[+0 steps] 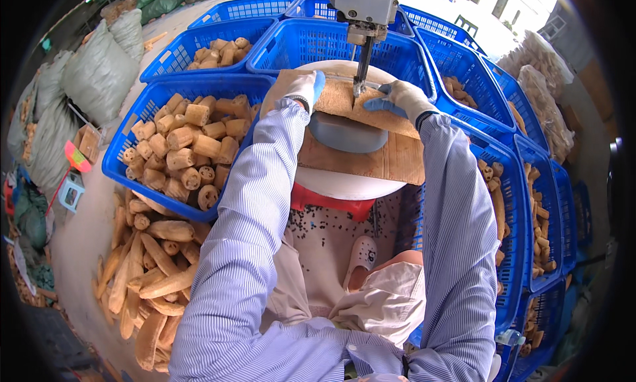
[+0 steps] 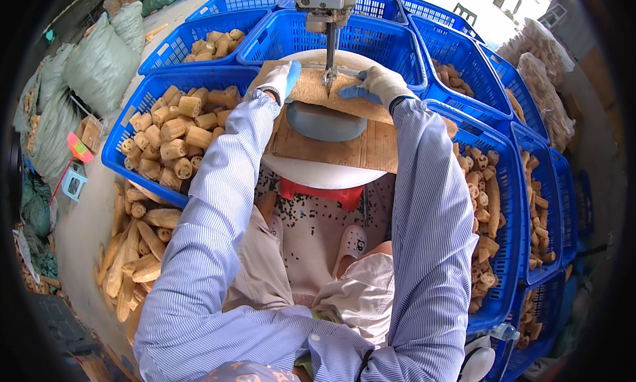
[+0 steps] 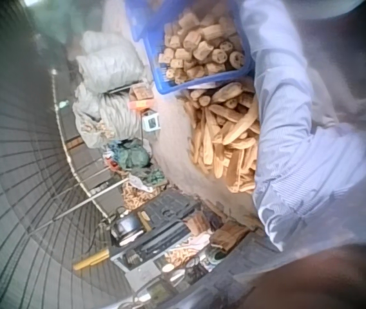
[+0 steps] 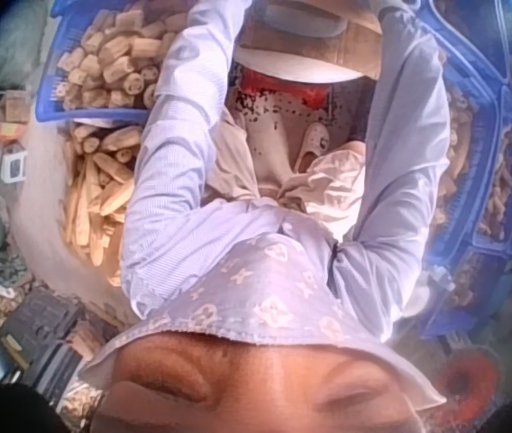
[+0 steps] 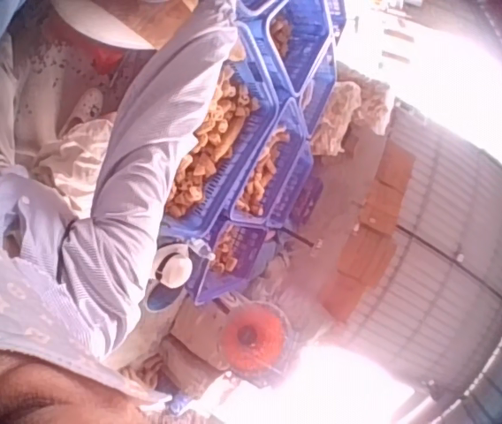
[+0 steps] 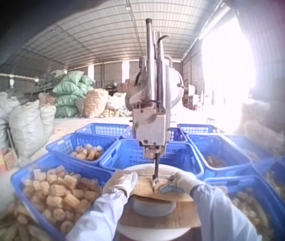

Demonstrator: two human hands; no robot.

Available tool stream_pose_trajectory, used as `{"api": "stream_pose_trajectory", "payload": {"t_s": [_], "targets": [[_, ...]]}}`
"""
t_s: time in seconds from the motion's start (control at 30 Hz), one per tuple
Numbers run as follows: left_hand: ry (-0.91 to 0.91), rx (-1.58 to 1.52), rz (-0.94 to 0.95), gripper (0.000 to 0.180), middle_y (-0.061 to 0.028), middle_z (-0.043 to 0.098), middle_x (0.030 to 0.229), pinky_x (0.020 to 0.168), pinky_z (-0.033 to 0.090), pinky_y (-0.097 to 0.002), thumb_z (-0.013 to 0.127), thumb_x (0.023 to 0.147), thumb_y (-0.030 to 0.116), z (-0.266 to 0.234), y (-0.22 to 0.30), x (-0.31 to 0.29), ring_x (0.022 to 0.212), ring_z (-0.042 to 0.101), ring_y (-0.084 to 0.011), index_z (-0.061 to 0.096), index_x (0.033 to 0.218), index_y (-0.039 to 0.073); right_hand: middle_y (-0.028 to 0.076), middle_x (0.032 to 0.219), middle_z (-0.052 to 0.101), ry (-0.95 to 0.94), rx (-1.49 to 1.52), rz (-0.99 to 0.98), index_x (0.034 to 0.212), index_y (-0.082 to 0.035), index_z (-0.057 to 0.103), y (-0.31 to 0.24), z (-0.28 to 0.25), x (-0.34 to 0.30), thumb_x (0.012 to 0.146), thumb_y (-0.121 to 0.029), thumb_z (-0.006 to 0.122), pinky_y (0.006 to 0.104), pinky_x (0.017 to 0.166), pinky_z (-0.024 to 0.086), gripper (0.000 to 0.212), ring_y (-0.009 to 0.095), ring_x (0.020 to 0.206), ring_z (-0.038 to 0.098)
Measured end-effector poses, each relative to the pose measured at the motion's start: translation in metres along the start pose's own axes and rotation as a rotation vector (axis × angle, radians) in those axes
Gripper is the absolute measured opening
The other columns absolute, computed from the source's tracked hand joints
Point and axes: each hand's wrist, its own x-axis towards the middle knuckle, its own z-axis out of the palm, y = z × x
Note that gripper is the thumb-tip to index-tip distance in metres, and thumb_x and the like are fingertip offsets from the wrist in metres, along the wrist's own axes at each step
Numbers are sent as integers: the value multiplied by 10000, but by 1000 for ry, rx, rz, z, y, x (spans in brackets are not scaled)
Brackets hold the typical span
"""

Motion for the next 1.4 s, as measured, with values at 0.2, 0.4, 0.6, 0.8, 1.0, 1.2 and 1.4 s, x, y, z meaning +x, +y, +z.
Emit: {"api": "stream_pose_trajectory", "payload": {"t_s": [0.2, 0.4, 0.6, 0.8, 1.0, 1.2, 1.4], "targets": [[97, -359, -292, 668, -143, 642, 1338, 905, 528, -497, 389, 1000, 570, -13, -27, 25, 1240, 600, -304, 549, 1391, 51, 119, 1198, 708, 38, -43, -111, 1374, -134, 610, 19, 2, 4, 693, -731, 774, 376, 941, 542, 921, 285, 1086, 684], [693, -1561, -260, 751, -146, 632, 1130, 840, 524, -425, 470, 966, 637, -68, -141, -36, 934, 599, -235, 458, 1399, 23, 159, 1301, 657, -51, -74, -279, 1468, -180, 491, 46, 15, -42, 684, -647, 813, 412, 1069, 439, 968, 347, 1231, 603], [194, -1107, 158, 566, -185, 522, 1442, 1081, 452, -407, 458, 1057, 385, -63, -86, -196, 1305, 541, -286, 376, 1517, 67, 90, 1340, 581, 320, -421, -281, 1533, -198, 379, 0, 41, -153, 654, -598, 840, 484, 1210, 234, 1071, 265, 1286, 534], [-211, -877, 395, 801, -148, 439, 1510, 1098, 417, -348, 731, 928, 427, -21, 3, -243, 1338, 473, -233, 349, 1542, 83, 88, 1343, 539, 553, -377, -475, 1539, -197, 373, -45, 77, -197, 645, -543, 851, 614, 1202, 173, 1071, 263, 1316, 474], [-200, -855, 454, 594, -62, 583, 1333, 1030, 482, -314, 773, 900, 148, -30, -13, -205, 1198, 559, -149, 493, 1416, 62, 90, 1463, 476, 582, -440, -279, 1560, -240, 322, -20, 61, -173, 613, -461, 904, 674, 1186, 118, 1133, 311, 1386, 417], [-213, -801, 457, 511, -46, 623, 1262, 1016, 473, -294, 765, 902, 133, -32, -21, -155, 1132, 585, -148, 545, 1358, 65, 76, 1430, 527, 664, -435, -250, 1516, -264, 416, -11, 70, -135, 625, -436, 910, 655, 1196, 122, 1033, 316, 1396, 421], [-167, -722, 453, 542, -65, 615, 1314, 1038, 453, -313, 761, 909, 192, -29, -29, -150, 1179, 576, -174, 537, 1391, 85, 52, 1415, 538, 593, -426, -240, 1494, -308, 450, -12, 77, -121, 642, -388, 903, 639, 1207, 116, 968, 299, 1385, 430]]}}
